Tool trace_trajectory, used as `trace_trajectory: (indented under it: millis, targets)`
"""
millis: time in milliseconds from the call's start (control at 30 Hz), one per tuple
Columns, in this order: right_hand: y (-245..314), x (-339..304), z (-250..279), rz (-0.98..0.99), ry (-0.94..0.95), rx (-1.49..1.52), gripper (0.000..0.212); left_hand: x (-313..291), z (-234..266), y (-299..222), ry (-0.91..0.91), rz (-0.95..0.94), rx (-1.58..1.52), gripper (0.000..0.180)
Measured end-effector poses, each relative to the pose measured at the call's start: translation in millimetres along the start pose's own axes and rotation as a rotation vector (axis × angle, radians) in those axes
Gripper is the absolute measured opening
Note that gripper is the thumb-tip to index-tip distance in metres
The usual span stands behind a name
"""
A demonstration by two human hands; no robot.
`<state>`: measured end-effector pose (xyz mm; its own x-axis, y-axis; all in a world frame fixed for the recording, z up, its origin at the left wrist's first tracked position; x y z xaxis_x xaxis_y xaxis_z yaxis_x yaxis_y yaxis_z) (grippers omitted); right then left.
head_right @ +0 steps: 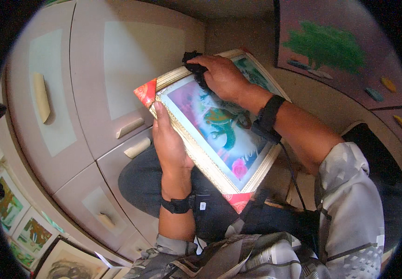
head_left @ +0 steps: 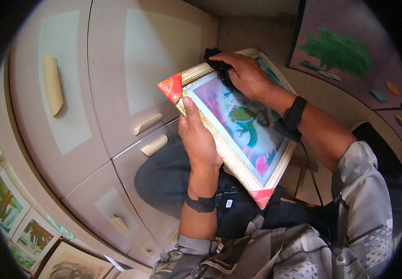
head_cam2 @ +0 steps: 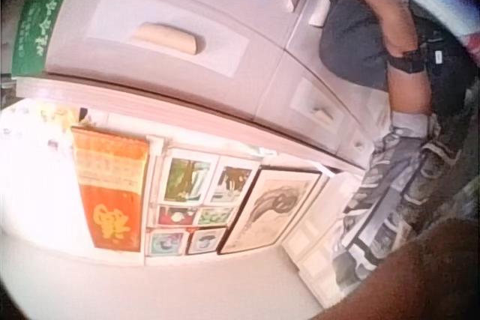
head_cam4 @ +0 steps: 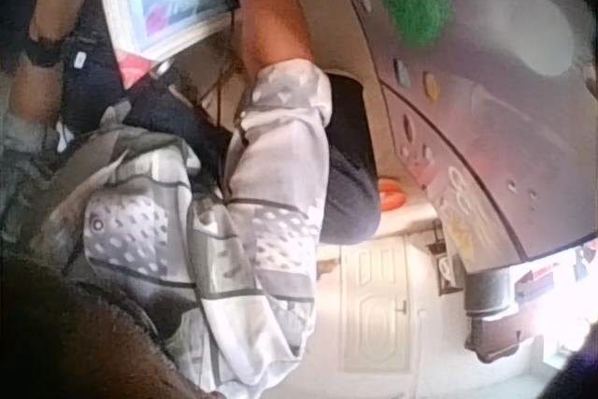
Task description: The person sits on the floor and wipes a framed picture with a dark cloth, then uses a light cloth to wipe the frame and a separate photograph. The person places the photograph and the frame on a nearby cabinet.
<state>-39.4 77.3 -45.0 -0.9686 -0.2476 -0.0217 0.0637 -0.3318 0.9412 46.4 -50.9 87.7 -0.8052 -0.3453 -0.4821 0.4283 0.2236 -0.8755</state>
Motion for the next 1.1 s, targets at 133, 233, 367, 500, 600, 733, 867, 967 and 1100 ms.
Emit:
trace_trajectory:
  millis: [133, 233, 367, 500, 600, 733, 867, 967, 1100]
  targets:
    - [40.3, -13.1, -11.2, 0.243, -0.08, 0.156, 0.065, 1.5, -2.5, 1.4, -0.039, 0.013, 0.027, 0.056]
    - [64.9, -21.5, -18.7, 0.36, -0.092, 0.234, 0.066, 1.4, -1.4, 4.3, -0.044, -0.017, -0.044, 0.054]
    - [26.3, -13.2, -15.8, 0.271, 0.03, 0.097, 0.076, 1.1, 4.2, 3.0, -0.026, 0.009, 0.001, 0.056]
    - [-52.4, -6.9, -15.0, -0.025, 0.096, -0.252, 0.076, 1.7, 2.0, 3.3, -0.03, 0.004, -0.034, 0.054]
    - [-94.8, -8.4, -6.8, -0.113, 0.077, -0.205, 0.066, 0.8, -0.6, 1.5, -0.042, 0.023, -0.012, 0.054]
    - [-103.2, -17.9, -3.5, -0.348, 0.112, -0.137, 0.065, 1.0, -1.0, 0.1, -0.035, 0.012, 0.038, 0.054]
    - [-67.1, -22.1, -7.5, -0.332, 0.073, 0.045, 0.067, 1.1, 0.5, 1.2, -0.052, 0.004, 0.039, 0.054]
    - [-23.0, -25.0, -4.8, -0.185, 0.14, 0.301, 0.082, 2.6, 0.9, 1.5, -0.054, 0.024, 0.045, 0.052]
    - [46.3, -39.2, -6.7, 0.316, 0.078, 0.419, 0.082, 2.8, -3.1, 3.3, -0.056, 0.018, -0.006, 0.05]
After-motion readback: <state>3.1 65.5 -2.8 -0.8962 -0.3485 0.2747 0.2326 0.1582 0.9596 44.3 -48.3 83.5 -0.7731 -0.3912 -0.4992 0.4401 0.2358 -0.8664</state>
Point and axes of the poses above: each hand's wrist, its own x-axis towards the middle knuckle, its own z-axis out of the back of the hand, y = z × x, the point moved 1 cm from there along x, towards the middle knuckle, and after that the axes turned 7 degrees about -x, right-handed, at the moved point
